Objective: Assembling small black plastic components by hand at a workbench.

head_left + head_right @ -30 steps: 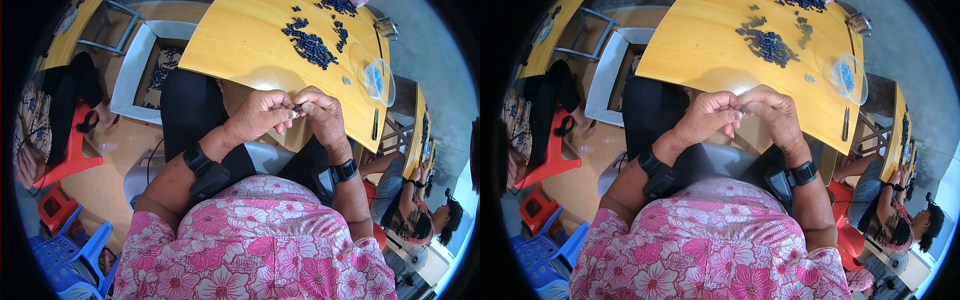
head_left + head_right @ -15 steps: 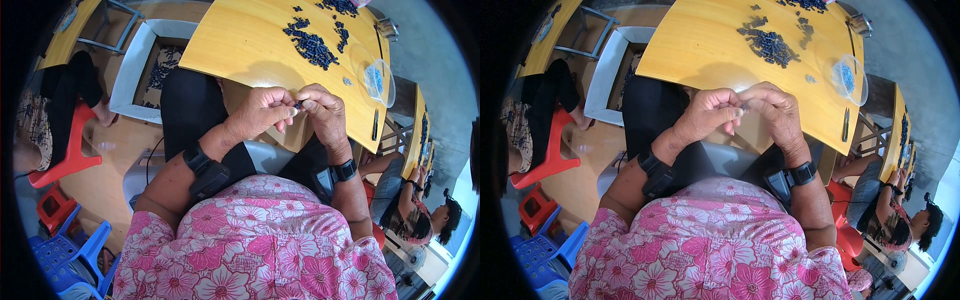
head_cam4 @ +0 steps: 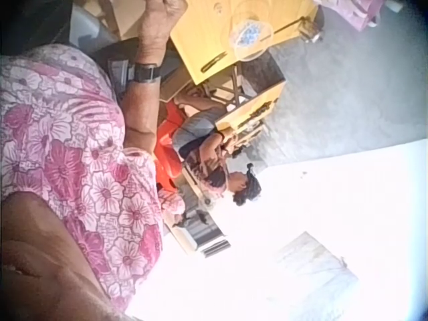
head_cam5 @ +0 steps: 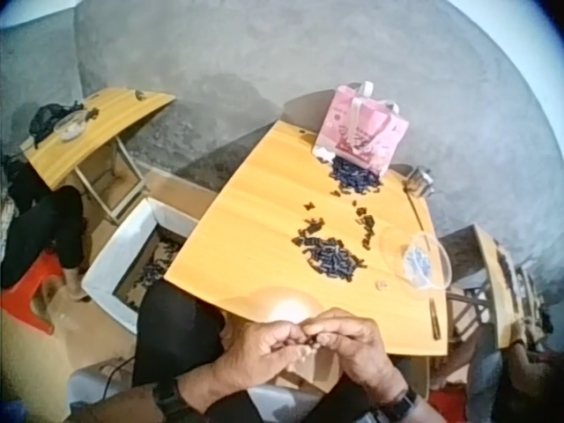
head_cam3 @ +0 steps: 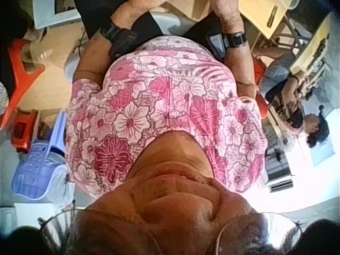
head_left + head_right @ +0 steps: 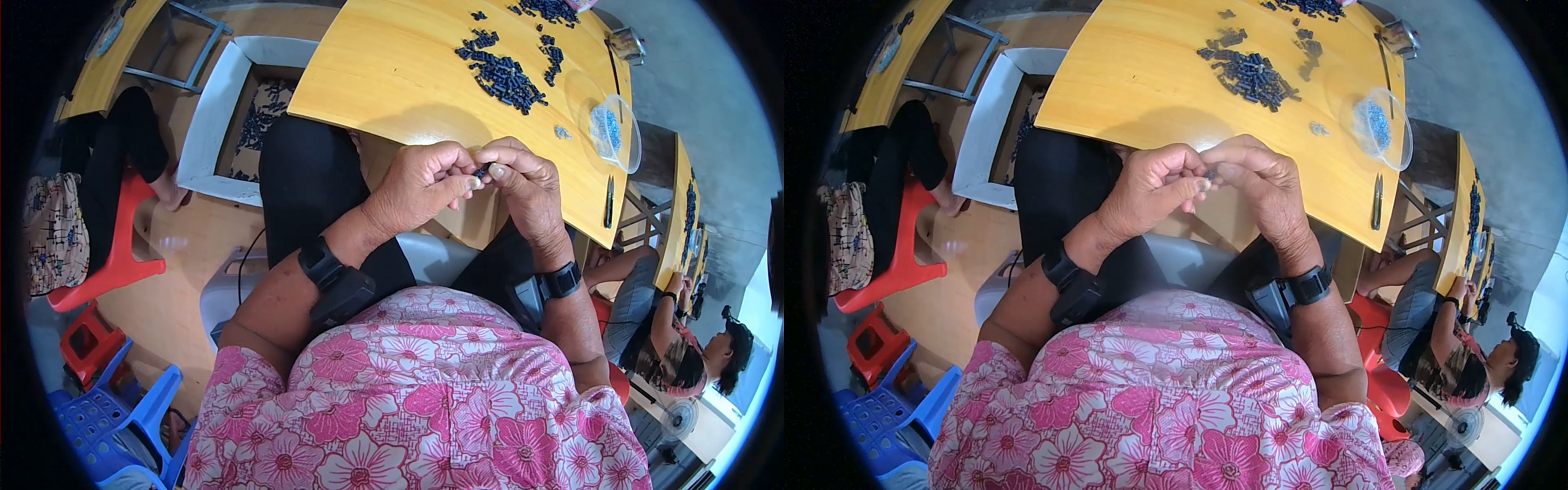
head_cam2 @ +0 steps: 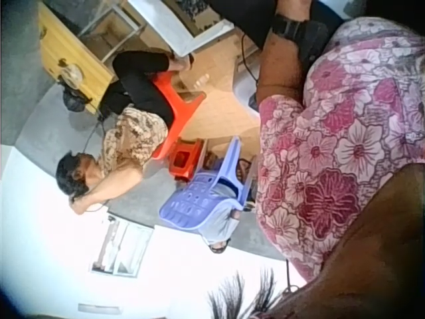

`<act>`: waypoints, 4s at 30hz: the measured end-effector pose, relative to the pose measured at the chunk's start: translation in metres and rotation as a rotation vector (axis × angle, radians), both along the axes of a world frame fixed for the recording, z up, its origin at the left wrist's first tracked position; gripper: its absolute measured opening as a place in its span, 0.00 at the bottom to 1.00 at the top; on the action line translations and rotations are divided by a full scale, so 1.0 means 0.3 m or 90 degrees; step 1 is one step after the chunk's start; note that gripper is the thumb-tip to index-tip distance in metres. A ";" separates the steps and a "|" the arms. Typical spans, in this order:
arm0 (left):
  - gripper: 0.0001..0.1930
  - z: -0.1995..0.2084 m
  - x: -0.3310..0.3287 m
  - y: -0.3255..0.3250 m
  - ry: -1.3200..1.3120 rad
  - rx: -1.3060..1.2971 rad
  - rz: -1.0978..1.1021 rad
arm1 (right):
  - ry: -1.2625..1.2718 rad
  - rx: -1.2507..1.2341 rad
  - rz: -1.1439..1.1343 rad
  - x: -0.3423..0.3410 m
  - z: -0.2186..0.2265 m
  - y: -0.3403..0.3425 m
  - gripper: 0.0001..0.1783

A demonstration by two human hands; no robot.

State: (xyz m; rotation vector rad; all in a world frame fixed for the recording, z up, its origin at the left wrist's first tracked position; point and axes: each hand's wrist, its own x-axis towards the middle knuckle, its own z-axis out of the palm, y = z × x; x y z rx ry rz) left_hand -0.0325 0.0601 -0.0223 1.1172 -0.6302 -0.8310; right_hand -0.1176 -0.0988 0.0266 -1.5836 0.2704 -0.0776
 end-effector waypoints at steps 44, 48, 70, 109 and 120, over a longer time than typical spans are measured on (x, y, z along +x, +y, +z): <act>0.02 -0.028 -0.003 -0.001 -0.186 0.040 0.106 | 0.001 0.047 -0.100 -0.001 -0.041 0.038 0.07; 0.03 -0.031 -0.009 0.005 -0.178 0.040 0.104 | -0.008 0.011 -0.086 -0.005 -0.053 0.045 0.07; 0.02 -0.024 -0.007 0.006 0.024 0.042 0.040 | -0.008 -0.032 -0.103 -0.020 -0.059 0.061 0.10; 0.06 -0.038 0.001 0.028 0.083 0.027 -0.020 | 0.077 0.134 -0.062 -0.022 -0.057 0.052 0.04; 0.11 0.029 -0.011 0.072 0.201 0.054 -0.051 | 0.053 0.281 -0.091 -0.045 -0.059 0.072 0.04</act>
